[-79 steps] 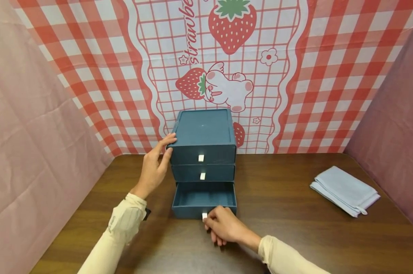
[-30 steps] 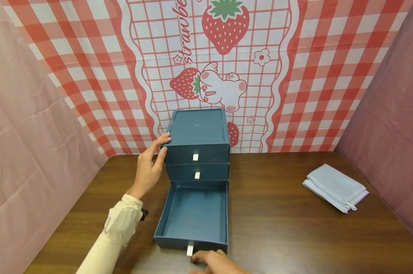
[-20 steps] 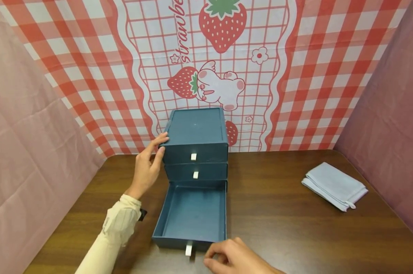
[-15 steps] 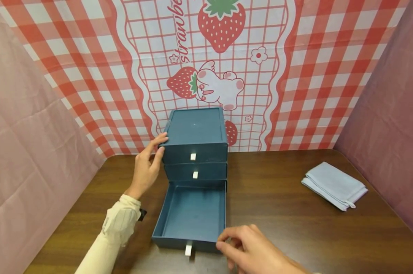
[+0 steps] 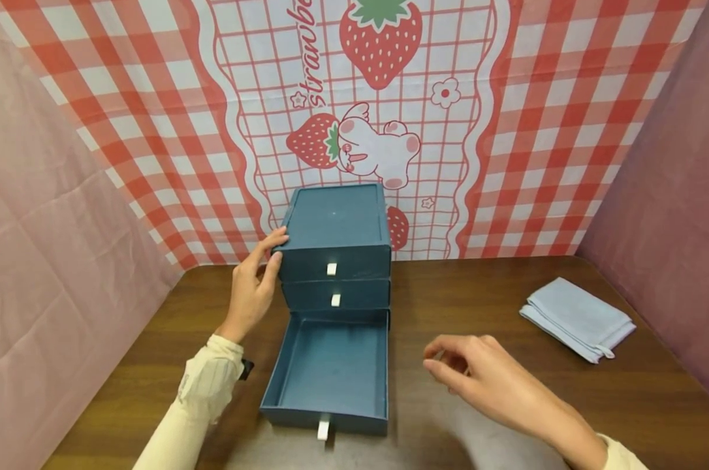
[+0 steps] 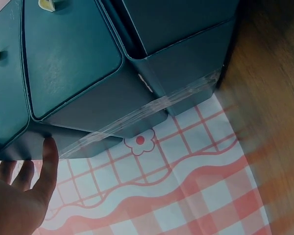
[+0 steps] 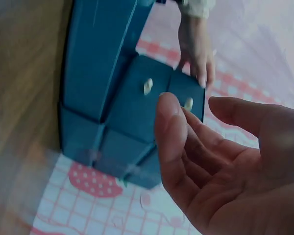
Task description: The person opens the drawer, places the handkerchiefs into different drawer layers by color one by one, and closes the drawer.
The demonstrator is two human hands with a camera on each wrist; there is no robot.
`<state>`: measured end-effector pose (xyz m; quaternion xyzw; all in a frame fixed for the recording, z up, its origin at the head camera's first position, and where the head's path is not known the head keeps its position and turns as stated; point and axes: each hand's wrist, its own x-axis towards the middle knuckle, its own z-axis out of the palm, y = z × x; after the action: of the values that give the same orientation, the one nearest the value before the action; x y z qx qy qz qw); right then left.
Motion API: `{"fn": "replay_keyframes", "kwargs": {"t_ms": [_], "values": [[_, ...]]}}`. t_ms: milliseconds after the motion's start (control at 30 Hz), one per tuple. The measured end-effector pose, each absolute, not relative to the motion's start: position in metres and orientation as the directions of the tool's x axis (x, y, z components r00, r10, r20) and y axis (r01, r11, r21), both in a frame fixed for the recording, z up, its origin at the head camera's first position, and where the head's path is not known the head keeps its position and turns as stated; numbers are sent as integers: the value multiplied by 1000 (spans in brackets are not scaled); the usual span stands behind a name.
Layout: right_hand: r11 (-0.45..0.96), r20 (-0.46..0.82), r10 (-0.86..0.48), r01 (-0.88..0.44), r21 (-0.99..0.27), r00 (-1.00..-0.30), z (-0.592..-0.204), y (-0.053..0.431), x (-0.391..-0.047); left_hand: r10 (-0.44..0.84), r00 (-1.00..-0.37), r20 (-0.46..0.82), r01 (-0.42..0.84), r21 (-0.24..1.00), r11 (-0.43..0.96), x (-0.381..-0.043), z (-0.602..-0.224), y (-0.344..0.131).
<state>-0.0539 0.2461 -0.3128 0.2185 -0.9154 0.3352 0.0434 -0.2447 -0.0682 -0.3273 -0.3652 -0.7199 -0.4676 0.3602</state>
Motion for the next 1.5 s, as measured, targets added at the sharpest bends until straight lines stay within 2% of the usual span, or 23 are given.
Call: {"fn": "replay_keyframes", "kwargs": {"t_ms": [233, 367, 667, 867, 1167, 1333, 1500], "values": [[793, 302, -277, -394, -464, -912, -301, 265, -65, 191, -485, 853, 856, 418, 306, -253, -335, -69], [826, 331, -228, -362, -433, -916, -300, 278, -72, 194, -489, 850, 852, 419, 313, -253, -335, -69], [882, 431, -168, -330, -336, -887, -312, 306, -95, 204, -488, 849, 845, 400, 355, -251, -329, -74], [931, 469, -97, -246, -268, -878, -324, 342, -114, 201, -471, 859, 847, 378, 373, -247, -326, -79], [954, 380, -18, -130, -271, -925, -352, 409, -127, 218, -492, 843, 832, 381, 402, -247, -325, -78], [963, 277, 3, -72, -259, -961, -373, 445, -130, 240, -527, 815, 806, 390, 444, -245, -324, -77], [966, 119, 30, -2, -259, -992, -387, 471, -129, 246, -538, 806, 799, 394, 455, -245, -324, -75]]}}
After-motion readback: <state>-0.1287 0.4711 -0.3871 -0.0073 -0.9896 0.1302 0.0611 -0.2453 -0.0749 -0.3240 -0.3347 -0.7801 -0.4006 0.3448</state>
